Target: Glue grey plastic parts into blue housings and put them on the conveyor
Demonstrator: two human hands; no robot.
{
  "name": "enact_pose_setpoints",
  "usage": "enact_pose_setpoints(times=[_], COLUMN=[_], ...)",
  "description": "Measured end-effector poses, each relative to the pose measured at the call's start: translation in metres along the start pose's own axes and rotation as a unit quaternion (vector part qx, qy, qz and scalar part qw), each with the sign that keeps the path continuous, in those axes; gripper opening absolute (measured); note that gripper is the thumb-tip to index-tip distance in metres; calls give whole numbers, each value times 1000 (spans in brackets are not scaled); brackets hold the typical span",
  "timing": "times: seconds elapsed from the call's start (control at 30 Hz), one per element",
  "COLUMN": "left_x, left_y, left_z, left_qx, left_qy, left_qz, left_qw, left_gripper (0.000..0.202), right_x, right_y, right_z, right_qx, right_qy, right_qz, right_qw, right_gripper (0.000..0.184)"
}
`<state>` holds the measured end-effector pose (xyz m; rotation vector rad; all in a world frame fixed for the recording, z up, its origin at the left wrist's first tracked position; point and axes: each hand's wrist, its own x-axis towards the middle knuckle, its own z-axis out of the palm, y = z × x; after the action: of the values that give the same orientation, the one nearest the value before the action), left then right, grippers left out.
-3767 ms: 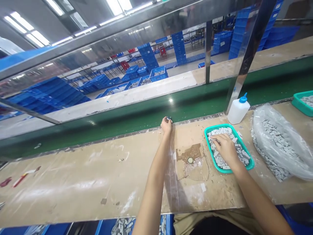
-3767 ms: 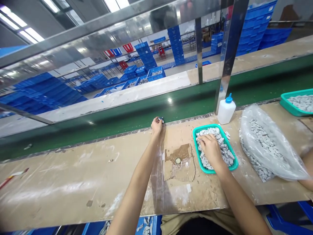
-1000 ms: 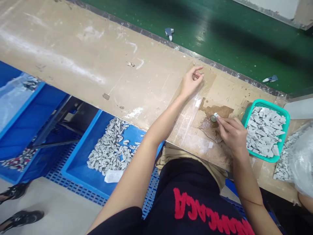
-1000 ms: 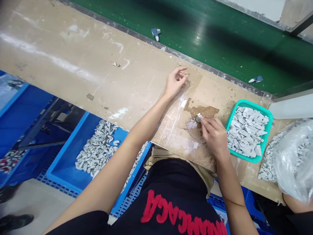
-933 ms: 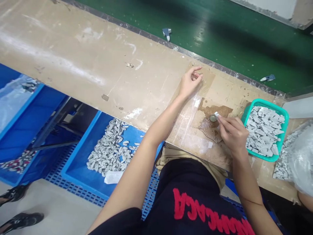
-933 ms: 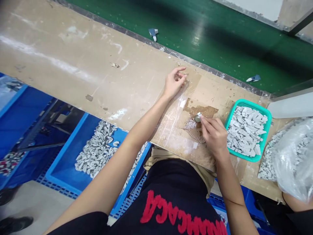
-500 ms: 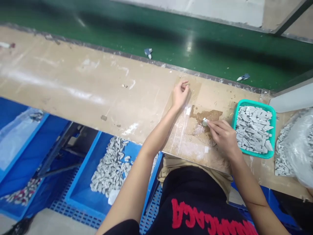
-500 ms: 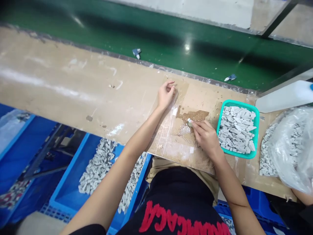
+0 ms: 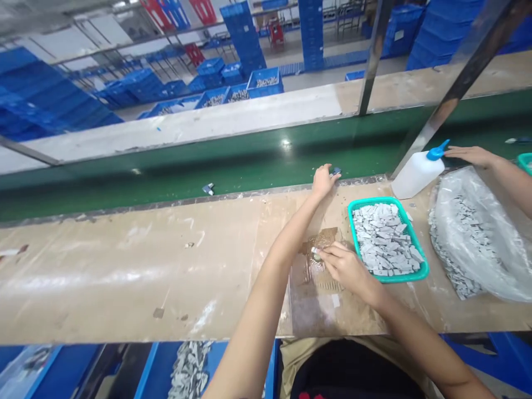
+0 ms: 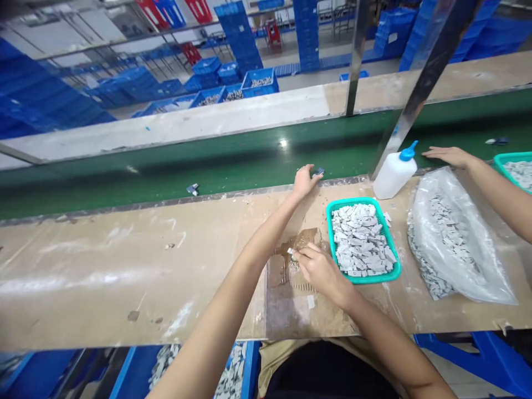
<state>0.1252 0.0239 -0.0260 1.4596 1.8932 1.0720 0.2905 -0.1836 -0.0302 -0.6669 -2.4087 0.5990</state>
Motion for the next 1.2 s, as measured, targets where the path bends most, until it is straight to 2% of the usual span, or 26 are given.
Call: enact_pose_setpoints(times=[0.07, 0.13, 0.2, 0.3, 0.4, 0.5, 0.57, 0.67, 0.77, 0.93, 1.03, 1.2], left_x=[12, 17, 17, 1, -35, -87, -123, -170, -201, -225, -229, -234], left_y=[3, 2, 0, -5, -13, -26, -35, -48, -51, -34, -24, -20], left_z=[9, 11, 5, -18, -51, -82, -95, -106, -109, -102, -95, -86], left_qx=[-19, -48, -92, -178, -253, -303, -329, -357, -372, -395, -423, -453], left_qy=[-3, 1, 6, 4, -16, -28, -28, 0, 28, -41, -66, -93], left_qz=[-11, -32, -56, -89, -110, -132, -146, -161, -169, -174, -192, -201], left_qw=[1000, 998, 994, 980, 961, 944, 932, 920, 912, 901, 883, 863], left_gripper=[43, 34, 25, 19, 16, 14, 24, 38, 40, 33, 35, 35], right_x=[1, 2, 4, 4, 1, -2, -2, 0, 4, 10, 11, 9], right_y=[-2, -3, -4, -4, -2, 2, 3, 2, -3, -12, -13, -12], right_z=[-1, -2, -2, -1, 2, 4, 3, -1, -9, -21, -25, -25], right_qx=[-10, -22, -29, -27, -14, -4, 6, 25, 45, 80, 89, 89], right_qy=[-13, -17, -13, -8, 11, 19, 23, 53, 111, 218, 230, 207], right_qz=[10, 12, 10, 15, 23, 21, 21, 28, 33, -3, -12, -6], right_qw=[1000, 1000, 999, 1000, 1000, 1000, 999, 998, 992, 973, 969, 974], right_gripper=[35, 34, 32, 31, 34, 31, 30, 28, 27, 31, 36, 33])
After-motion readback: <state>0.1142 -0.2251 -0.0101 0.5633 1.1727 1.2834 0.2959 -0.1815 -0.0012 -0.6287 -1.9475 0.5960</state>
